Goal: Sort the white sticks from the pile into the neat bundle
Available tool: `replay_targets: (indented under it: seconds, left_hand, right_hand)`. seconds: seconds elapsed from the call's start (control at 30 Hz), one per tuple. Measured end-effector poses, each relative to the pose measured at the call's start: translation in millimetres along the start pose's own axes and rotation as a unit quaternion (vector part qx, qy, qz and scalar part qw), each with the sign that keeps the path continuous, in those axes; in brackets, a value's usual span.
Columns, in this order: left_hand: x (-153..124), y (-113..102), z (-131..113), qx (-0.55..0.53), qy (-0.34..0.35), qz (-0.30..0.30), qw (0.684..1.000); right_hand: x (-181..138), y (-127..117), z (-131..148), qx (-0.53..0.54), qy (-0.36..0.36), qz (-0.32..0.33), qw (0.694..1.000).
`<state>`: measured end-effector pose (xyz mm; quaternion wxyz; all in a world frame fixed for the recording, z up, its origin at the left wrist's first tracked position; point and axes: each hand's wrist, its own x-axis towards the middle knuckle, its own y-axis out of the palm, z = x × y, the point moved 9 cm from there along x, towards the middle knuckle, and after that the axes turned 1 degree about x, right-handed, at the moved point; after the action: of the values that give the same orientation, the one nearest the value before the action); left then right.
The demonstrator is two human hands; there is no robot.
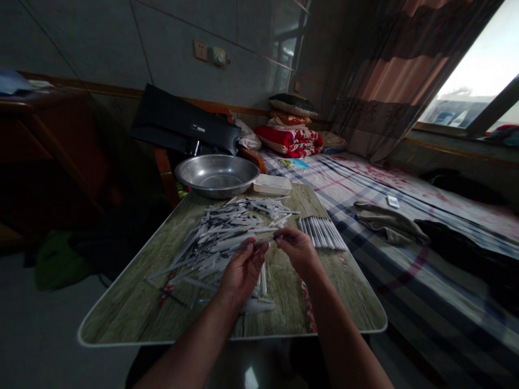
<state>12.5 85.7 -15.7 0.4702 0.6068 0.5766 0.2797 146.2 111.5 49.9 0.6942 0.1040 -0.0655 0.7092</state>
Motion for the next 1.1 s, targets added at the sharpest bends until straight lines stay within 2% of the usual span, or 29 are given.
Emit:
replay_targets:
  seconds: [0.2, 0.47, 0.7, 0.77, 0.97, 1.1]
  left_hand:
    - [0, -3, -3, 0.030, 0.026, -0.007, 0.999]
    - [-2, -1, -4, 0.075, 0.039, -0.007, 0.996]
    - [-5, 6, -3, 0.114, 0.037, 0.014, 0.993]
    - [-6, 7, -2, 0.115, 0.033, 0.018, 0.993]
    - [-5, 6, -4, 0.112, 0.038, 0.012, 0.993]
    - [-5, 3, -3, 0.115, 0.036, 0.000, 0.993]
  right_hand:
    - [-1, 1, 2, -0.017, -0.006, 0.000, 1.000]
    - [-2, -4, 6, -0.097, 0.005, 0.025, 0.995]
    - [-7, 0, 12, -0.240, -0.010, 0.062, 0.969]
    - [-7, 0, 12, -0.230, -0.005, 0.061, 0.971]
    - [-11, 6, 13, -0.088, 0.002, 0.114, 0.990]
    - [-12, 7, 14, -0.175, -0.009, 0.110, 0.978]
